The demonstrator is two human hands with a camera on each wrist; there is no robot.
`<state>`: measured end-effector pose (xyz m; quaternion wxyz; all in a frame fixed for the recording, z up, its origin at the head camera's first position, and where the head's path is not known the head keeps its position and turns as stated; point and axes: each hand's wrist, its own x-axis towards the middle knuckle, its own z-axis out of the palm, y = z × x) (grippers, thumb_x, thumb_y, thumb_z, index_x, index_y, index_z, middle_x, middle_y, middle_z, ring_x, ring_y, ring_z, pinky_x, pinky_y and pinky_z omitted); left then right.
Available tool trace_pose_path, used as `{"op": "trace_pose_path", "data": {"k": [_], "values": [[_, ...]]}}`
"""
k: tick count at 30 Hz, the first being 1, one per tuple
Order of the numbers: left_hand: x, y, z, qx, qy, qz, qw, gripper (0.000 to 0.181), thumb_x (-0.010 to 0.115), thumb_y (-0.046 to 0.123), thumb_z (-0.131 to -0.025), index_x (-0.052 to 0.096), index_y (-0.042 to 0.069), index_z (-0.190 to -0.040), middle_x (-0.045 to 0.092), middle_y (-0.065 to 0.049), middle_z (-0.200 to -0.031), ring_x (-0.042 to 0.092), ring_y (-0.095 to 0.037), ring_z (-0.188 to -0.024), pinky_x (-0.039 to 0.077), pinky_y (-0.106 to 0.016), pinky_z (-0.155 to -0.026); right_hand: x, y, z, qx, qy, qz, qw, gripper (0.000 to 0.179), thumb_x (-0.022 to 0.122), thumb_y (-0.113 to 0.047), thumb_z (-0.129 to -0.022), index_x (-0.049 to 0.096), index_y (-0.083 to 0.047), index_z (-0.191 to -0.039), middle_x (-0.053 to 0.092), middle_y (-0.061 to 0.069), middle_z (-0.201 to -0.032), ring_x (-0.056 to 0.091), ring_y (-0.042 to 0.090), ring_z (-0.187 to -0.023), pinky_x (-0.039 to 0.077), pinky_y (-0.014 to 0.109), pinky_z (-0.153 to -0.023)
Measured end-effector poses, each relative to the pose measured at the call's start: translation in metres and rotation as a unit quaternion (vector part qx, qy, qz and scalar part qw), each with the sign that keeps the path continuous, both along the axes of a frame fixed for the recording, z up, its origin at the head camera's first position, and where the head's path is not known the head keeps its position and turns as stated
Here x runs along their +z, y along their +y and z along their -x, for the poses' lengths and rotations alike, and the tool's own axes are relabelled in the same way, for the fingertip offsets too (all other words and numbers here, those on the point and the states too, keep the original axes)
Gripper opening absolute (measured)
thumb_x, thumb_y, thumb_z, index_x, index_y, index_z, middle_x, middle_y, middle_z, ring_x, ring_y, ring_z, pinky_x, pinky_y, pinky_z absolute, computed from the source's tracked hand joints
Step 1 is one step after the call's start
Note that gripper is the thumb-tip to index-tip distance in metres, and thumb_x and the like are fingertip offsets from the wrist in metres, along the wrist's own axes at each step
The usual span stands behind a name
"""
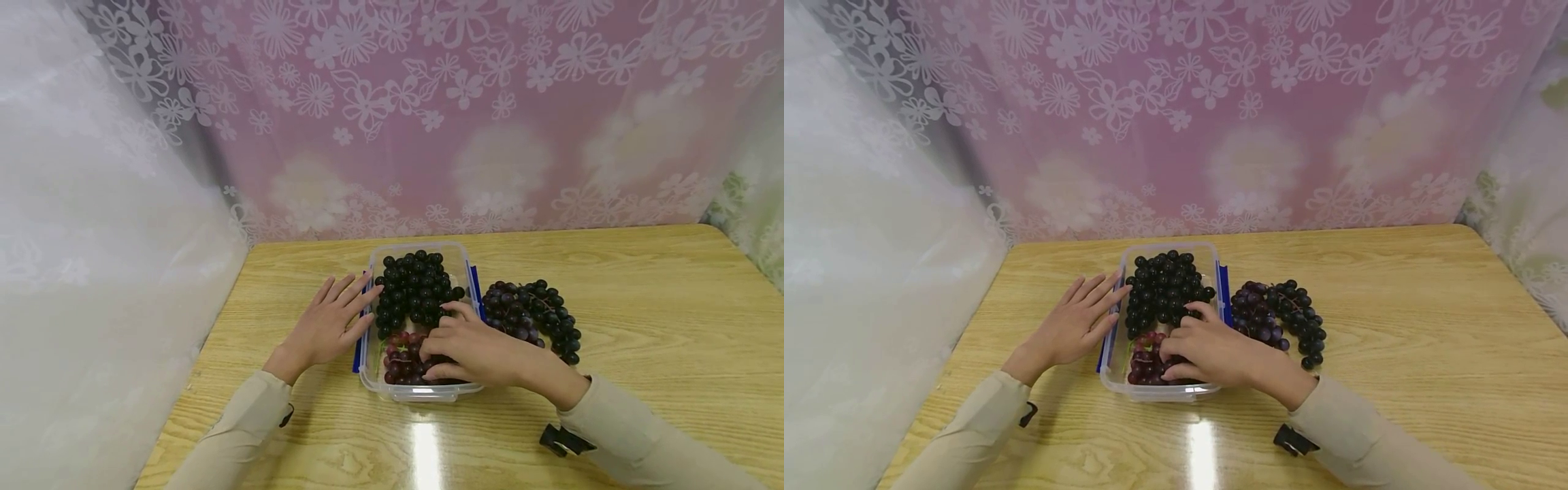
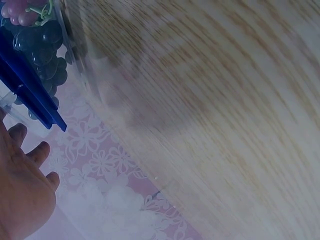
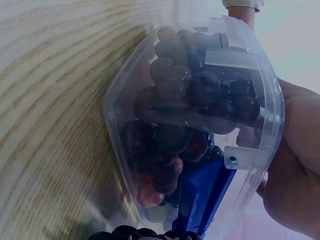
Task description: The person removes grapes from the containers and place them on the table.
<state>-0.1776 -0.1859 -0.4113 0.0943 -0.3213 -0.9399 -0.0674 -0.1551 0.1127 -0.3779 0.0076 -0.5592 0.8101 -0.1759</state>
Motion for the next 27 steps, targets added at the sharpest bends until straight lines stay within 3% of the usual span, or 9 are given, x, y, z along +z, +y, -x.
{"op": "trace_pose_path", "data": {"k": [11,27], "values": [[-0.0004,0.0002,-0.0005,0.002,0.0,-0.005,1.0,0.055,0.025,0.049,-0.103,0.032,0.024,-0.151,0.021,-0.003,-0.157,0.017,-0.026,-0.143,0.008,-0.051,-0.114,-0.0002,0.0016,0.0004,-0.016,0.03,0.018,0.9993,0.016,0.058,-0.036,-0.096,0.066,-0.023,-0.101,0.063,-0.013,-0.095,0.052,0.009,-0.085,0.021,0.053,-0.106],[0.0002,0.0009,-0.001,0.004,-0.004,0.001,1.0,0.054,0.025,0.048,-0.103,0.029,0.026,-0.152,0.021,-0.003,-0.157,0.013,-0.022,-0.144,0.007,-0.05,-0.114,0.0053,0.0017,-0.0011,-0.048,0.045,0.043,0.9969,0.019,0.056,-0.039,-0.096,0.064,-0.023,-0.103,0.063,-0.014,-0.097,0.051,0.008,-0.087,0.02,0.051,-0.106]]}}
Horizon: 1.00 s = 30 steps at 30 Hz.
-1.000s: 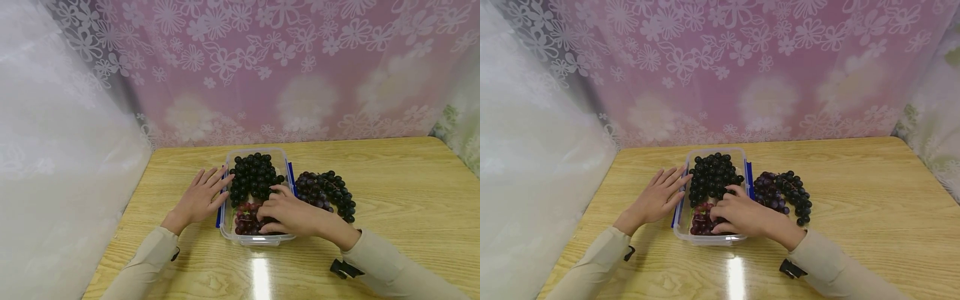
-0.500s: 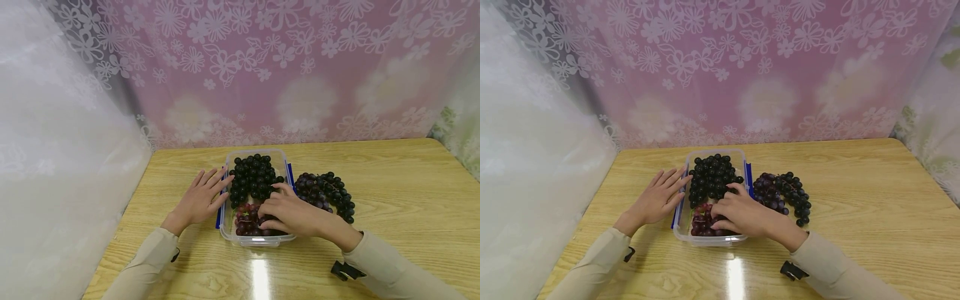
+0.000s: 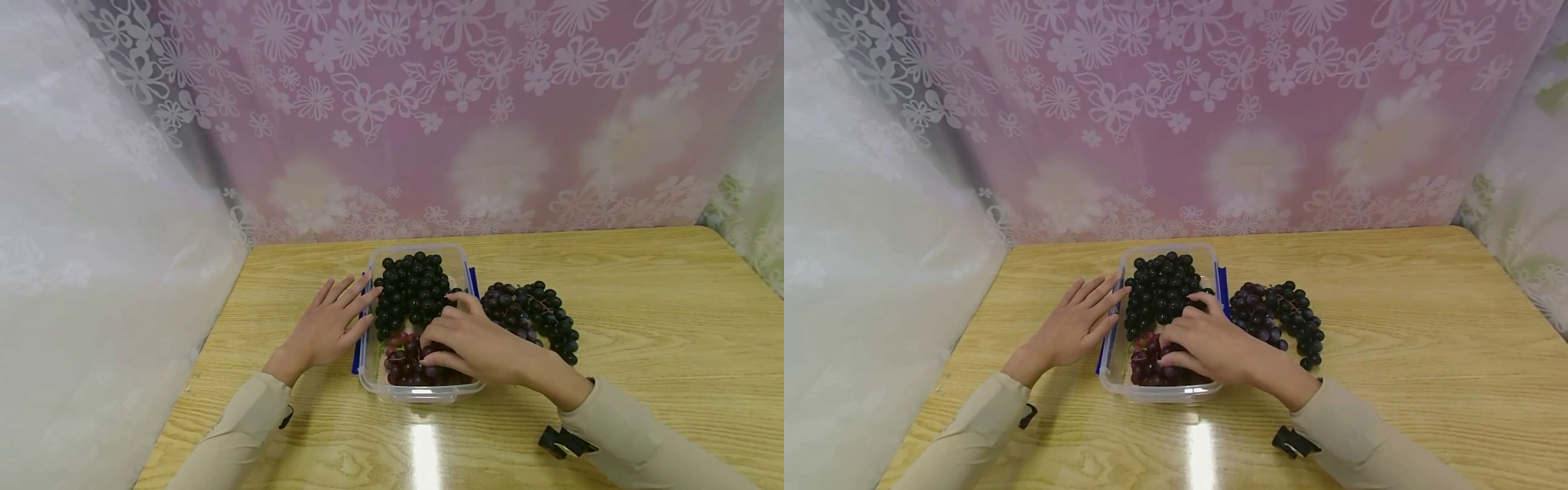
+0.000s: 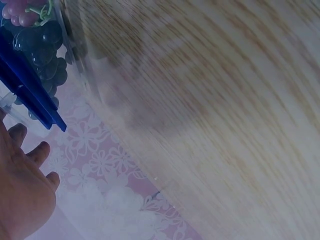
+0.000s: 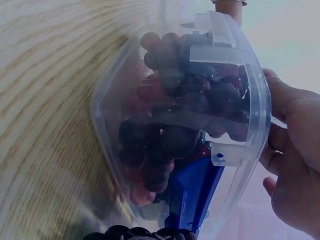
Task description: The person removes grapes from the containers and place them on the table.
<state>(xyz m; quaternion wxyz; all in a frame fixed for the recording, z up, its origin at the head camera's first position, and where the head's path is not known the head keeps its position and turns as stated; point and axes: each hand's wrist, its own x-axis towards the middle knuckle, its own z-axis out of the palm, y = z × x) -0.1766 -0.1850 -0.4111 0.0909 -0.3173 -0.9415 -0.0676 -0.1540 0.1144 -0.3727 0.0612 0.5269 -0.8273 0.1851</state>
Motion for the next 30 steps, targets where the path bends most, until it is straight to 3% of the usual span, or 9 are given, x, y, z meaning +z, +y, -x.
{"op": "trace_pose_path", "data": {"k": [9,17,30], "values": [[-0.001,0.0,0.0,0.001,0.0,-0.001,1.0,0.054,0.026,0.049,-0.103,0.029,0.026,-0.152,0.021,-0.003,-0.157,0.013,-0.022,-0.144,0.007,-0.05,-0.114,0.005,-0.001,0.002,0.001,0.016,0.016,0.9998,0.017,0.058,-0.036,-0.096,0.065,-0.022,-0.104,0.062,-0.014,-0.099,0.052,0.008,-0.091,0.018,0.054,-0.106],[-0.003,-0.001,0.0,0.003,-0.001,-0.001,1.0,0.054,0.025,0.049,-0.103,0.029,0.026,-0.152,0.02,-0.002,-0.157,0.013,-0.022,-0.144,0.007,-0.05,-0.114,0.017,0.0,0.002,-0.008,0.001,0.019,0.9998,0.019,0.056,-0.035,-0.097,0.064,-0.022,-0.106,0.061,-0.015,-0.101,0.052,0.008,-0.093,0.013,0.053,-0.109],[-0.003,-0.001,0.001,0.001,-0.003,-0.007,1.0,0.054,0.024,0.049,-0.103,0.03,0.025,-0.152,0.021,-0.003,-0.157,0.021,-0.028,-0.141,0.007,-0.049,-0.114,0.034,-0.002,0.004,-0.016,0.017,0.045,0.9987,0.015,0.059,-0.031,-0.096,0.065,-0.021,-0.105,0.061,-0.014,-0.102,0.054,0.008,-0.095,0.011,0.052,-0.11]]}}
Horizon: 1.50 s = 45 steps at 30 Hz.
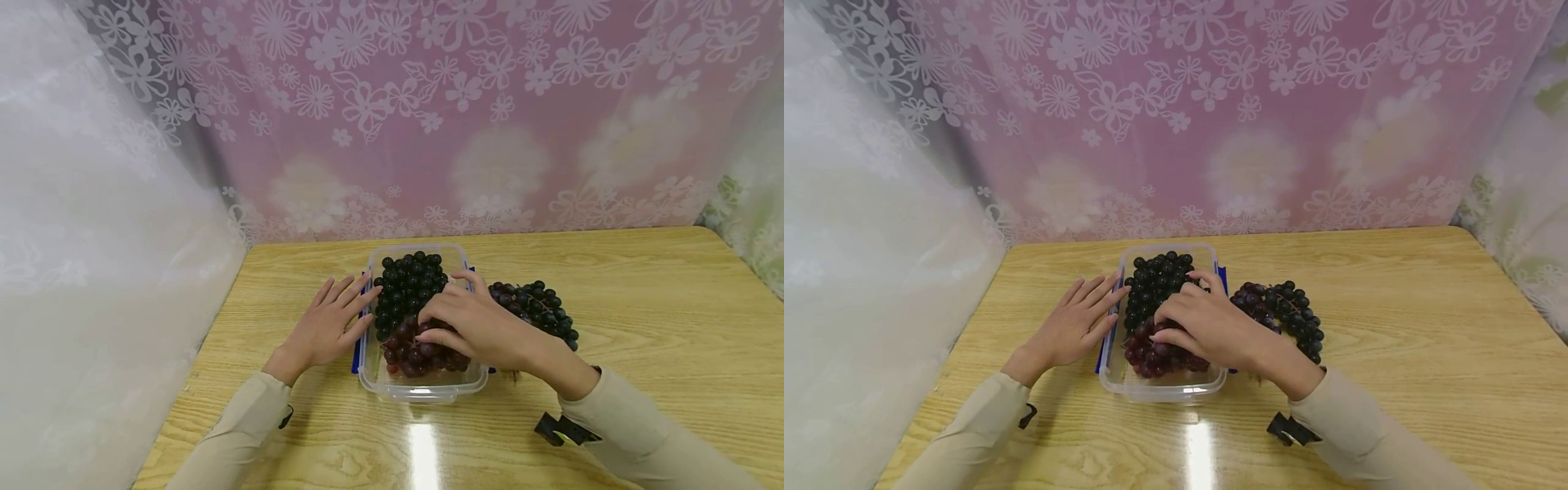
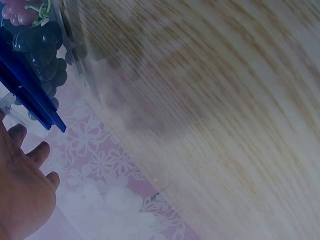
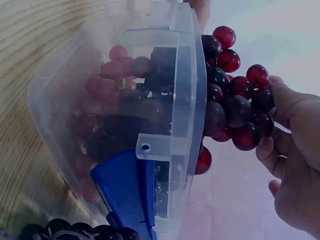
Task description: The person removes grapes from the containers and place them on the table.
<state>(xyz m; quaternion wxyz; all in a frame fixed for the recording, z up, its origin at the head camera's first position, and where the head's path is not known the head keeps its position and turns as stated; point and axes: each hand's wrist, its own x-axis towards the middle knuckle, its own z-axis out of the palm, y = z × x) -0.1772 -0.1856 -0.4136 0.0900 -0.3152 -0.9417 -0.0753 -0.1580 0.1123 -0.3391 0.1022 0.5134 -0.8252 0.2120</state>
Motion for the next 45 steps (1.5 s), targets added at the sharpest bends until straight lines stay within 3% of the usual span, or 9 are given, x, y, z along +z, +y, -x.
{"op": "trace_pose_path", "data": {"k": [26,38,45], "values": [[-0.001,0.0,0.0,0.0,-0.005,-0.009,0.9999,0.056,0.022,0.05,-0.103,0.03,0.024,-0.152,0.018,-0.001,-0.158,0.012,-0.02,-0.144,0.006,-0.049,-0.115,0.022,0.013,0.006,-0.074,0.009,0.053,0.9958,0.014,0.062,-0.028,-0.095,0.064,-0.019,-0.105,0.064,-0.009,-0.1,0.053,0.016,-0.095,0.013,0.055,-0.106],[-0.001,0.0,0.0,0.002,-0.012,-0.005,0.9999,0.055,0.025,0.049,-0.103,0.03,0.024,-0.152,0.017,-0.002,-0.158,0.012,-0.021,-0.144,0.005,-0.049,-0.115,0.033,0.027,0.012,-0.128,0.032,0.093,0.9869,0.013,0.067,-0.017,-0.09,0.068,-0.012,-0.102,0.066,-0.004,-0.094,0.052,0.02,-0.09,0.013,0.057,-0.103],[-0.002,-0.001,0.0,-0.001,-0.011,-0.009,0.9999,0.056,0.025,0.05,-0.103,0.031,0.023,-0.152,0.018,-0.002,-0.158,0.013,-0.022,-0.144,0.007,-0.05,-0.114,0.04,0.043,0.015,-0.167,0.051,0.102,0.9794,0.015,0.064,-0.022,-0.092,0.067,-0.011,-0.102,0.066,0.001,-0.094,0.052,0.022,-0.089,0.012,0.057,-0.103]]}}
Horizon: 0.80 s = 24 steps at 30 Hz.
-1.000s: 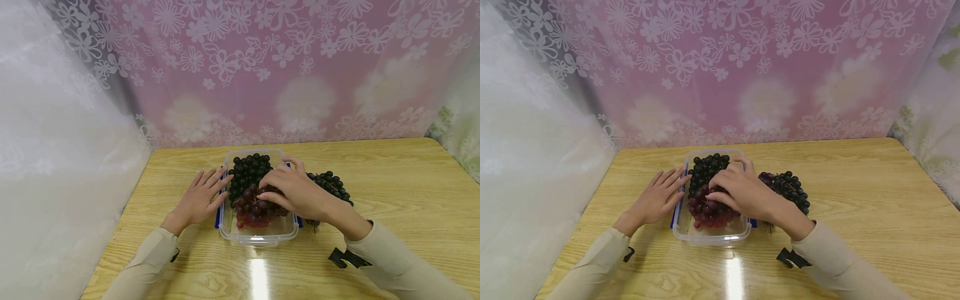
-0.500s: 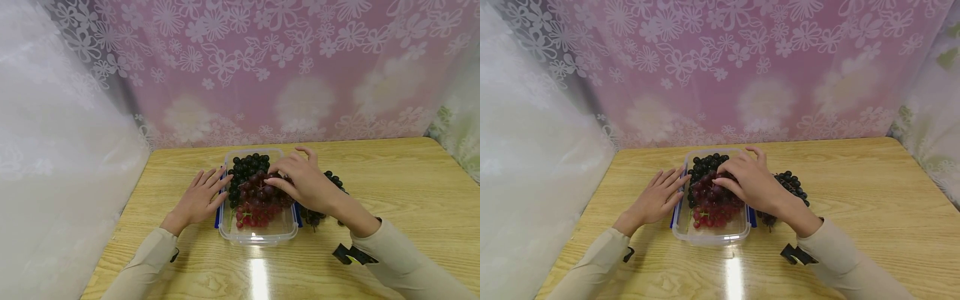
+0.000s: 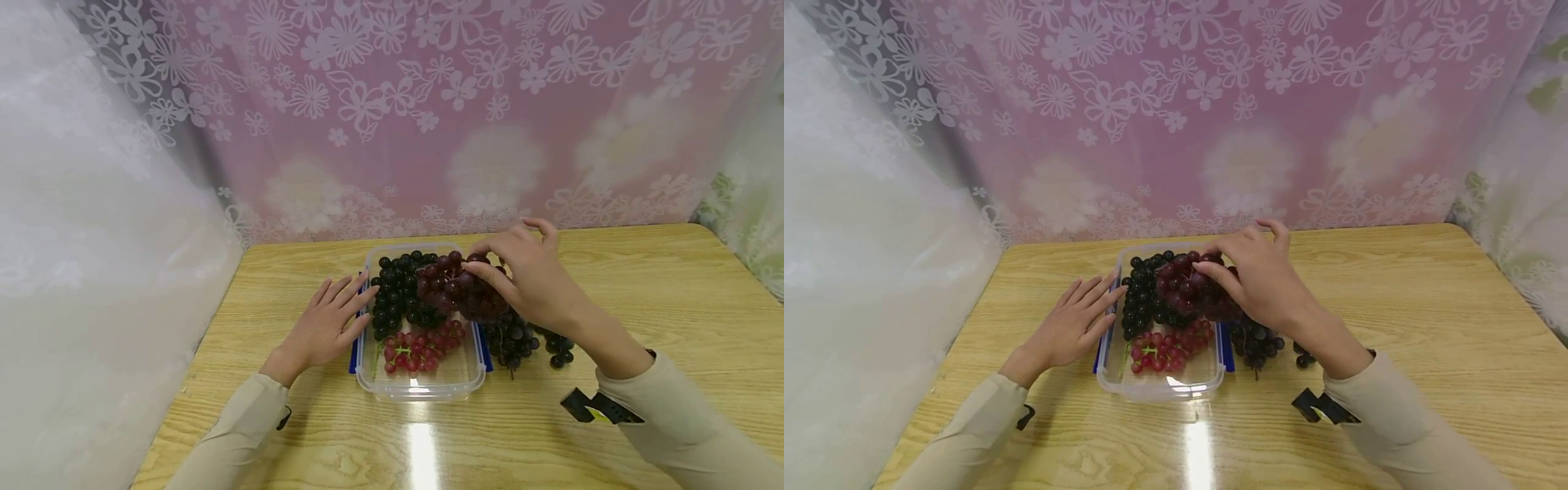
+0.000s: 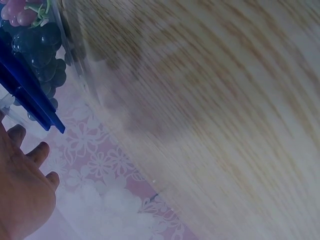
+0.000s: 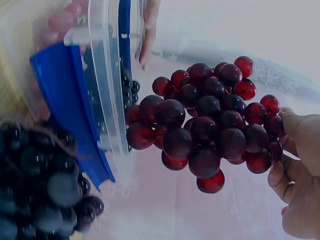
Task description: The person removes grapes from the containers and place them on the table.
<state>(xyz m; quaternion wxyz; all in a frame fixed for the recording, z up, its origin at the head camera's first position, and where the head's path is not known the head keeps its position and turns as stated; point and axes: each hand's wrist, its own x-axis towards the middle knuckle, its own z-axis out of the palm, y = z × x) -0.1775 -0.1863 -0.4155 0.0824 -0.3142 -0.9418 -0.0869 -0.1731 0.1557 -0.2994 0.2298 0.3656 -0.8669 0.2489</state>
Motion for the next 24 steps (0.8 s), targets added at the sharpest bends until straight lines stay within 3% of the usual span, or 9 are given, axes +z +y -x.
{"op": "trace_pose_path", "data": {"k": [9,15,24], "values": [[0.001,0.001,0.0,-0.001,-0.003,0.001,1.0,0.055,0.026,0.049,-0.103,0.03,0.023,-0.152,0.018,-0.003,-0.158,0.014,-0.024,-0.143,0.007,-0.05,-0.114,0.006,0.027,0.005,-0.054,0.016,0.009,0.9983,0.014,0.065,-0.022,-0.093,0.067,-0.01,-0.101,0.056,-0.001,-0.076,0.048,0.023,-0.078,0.01,0.055,-0.105],[0.0,0.001,0.001,-0.002,-0.002,-0.002,1.0,0.056,0.026,0.049,-0.103,0.032,0.021,-0.151,0.016,-0.002,-0.158,0.019,-0.029,-0.142,0.006,-0.051,-0.114,0.006,0.048,0.009,-0.099,0.004,0.007,0.9951,0.015,0.064,-0.021,-0.093,0.067,-0.009,-0.102,0.056,0.001,-0.078,0.046,0.024,-0.079,0.01,0.056,-0.103],[0.0,0.001,0.001,-0.004,-0.006,-0.008,0.9999,0.054,0.025,0.048,-0.104,0.027,0.025,-0.153,0.018,-0.004,-0.158,0.016,-0.026,-0.143,0.003,-0.048,-0.115,-0.003,0.079,0.016,-0.162,-0.029,0.02,0.9861,0.021,0.061,-0.024,-0.096,0.067,-0.006,-0.104,0.058,0.008,-0.08,0.044,0.028,-0.078,0.008,0.058,-0.102]]}}
